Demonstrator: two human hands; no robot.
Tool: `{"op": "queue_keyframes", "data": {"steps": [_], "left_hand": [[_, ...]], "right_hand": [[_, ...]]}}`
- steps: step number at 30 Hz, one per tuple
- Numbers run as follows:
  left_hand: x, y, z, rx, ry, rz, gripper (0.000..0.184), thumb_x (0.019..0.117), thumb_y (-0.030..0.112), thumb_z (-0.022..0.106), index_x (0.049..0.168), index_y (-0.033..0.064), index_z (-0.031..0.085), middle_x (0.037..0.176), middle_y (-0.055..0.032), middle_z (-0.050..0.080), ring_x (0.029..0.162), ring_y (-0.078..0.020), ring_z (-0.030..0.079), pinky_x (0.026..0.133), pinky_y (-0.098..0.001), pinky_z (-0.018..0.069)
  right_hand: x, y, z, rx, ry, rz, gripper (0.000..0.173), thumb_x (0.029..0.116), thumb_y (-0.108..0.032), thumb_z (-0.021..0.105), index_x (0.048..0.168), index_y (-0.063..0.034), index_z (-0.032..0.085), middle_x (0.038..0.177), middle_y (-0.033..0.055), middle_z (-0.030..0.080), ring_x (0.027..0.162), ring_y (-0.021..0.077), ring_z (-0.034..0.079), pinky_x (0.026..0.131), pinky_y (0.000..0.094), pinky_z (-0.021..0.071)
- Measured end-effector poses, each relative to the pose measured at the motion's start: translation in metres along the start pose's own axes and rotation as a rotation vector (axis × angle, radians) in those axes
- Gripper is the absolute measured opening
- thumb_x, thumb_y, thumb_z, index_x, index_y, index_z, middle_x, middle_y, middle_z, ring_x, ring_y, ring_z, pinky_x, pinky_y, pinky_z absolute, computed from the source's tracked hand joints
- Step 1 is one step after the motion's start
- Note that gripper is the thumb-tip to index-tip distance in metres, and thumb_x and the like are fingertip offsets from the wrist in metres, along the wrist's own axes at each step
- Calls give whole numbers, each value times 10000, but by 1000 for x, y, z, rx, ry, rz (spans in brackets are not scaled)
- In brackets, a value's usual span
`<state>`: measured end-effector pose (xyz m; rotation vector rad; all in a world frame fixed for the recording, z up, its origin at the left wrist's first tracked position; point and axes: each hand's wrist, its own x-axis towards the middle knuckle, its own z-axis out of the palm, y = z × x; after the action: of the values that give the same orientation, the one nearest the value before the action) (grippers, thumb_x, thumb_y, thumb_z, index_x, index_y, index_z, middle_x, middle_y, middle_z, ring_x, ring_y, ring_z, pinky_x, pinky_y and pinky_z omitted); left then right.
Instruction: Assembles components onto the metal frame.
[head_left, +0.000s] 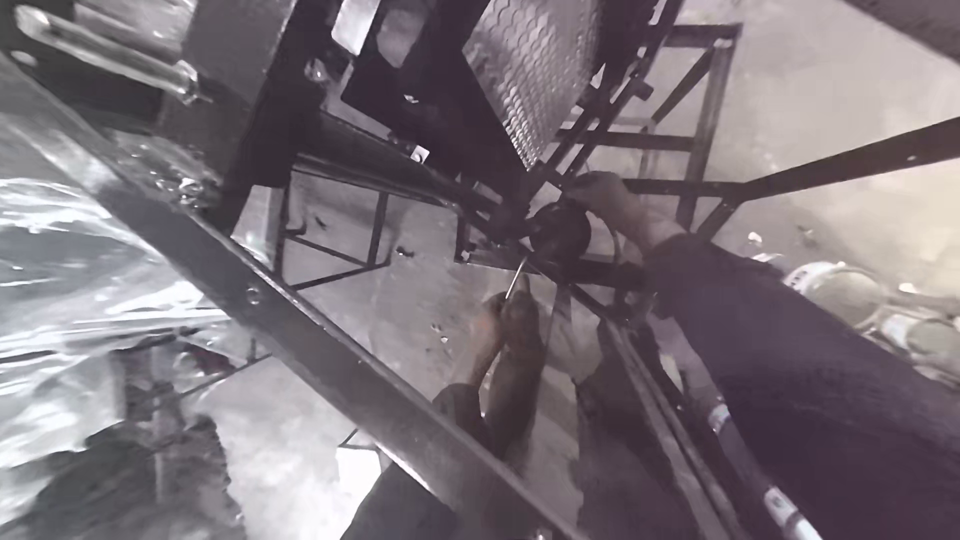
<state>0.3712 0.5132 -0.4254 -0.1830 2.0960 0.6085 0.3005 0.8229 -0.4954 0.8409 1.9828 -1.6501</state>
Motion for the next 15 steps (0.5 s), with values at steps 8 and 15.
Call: {"op": "queue_keyframes", "data": {"steps": [8,15], "left_hand": [[19,-8,-10,89,-32,84,389,1091,309,491,1391,94,614,1117,-129,710,946,-215,685,908,-428,544],[27,-7,-26,206,-47,216,367,1098,267,476,1343,47,640,1131,-192,711,1032,-314,690,972,-514,520]], "right_hand": [[-39,18,8,-77,101,70,303,945,-225,743,1212,-85,717,1142,137,722,1042,269,678,943,521,518],[-45,40,31,219,284,53,299,866,-133,789,1155,-80,732,952,68,731,801,124,664,774,360,569]]}}
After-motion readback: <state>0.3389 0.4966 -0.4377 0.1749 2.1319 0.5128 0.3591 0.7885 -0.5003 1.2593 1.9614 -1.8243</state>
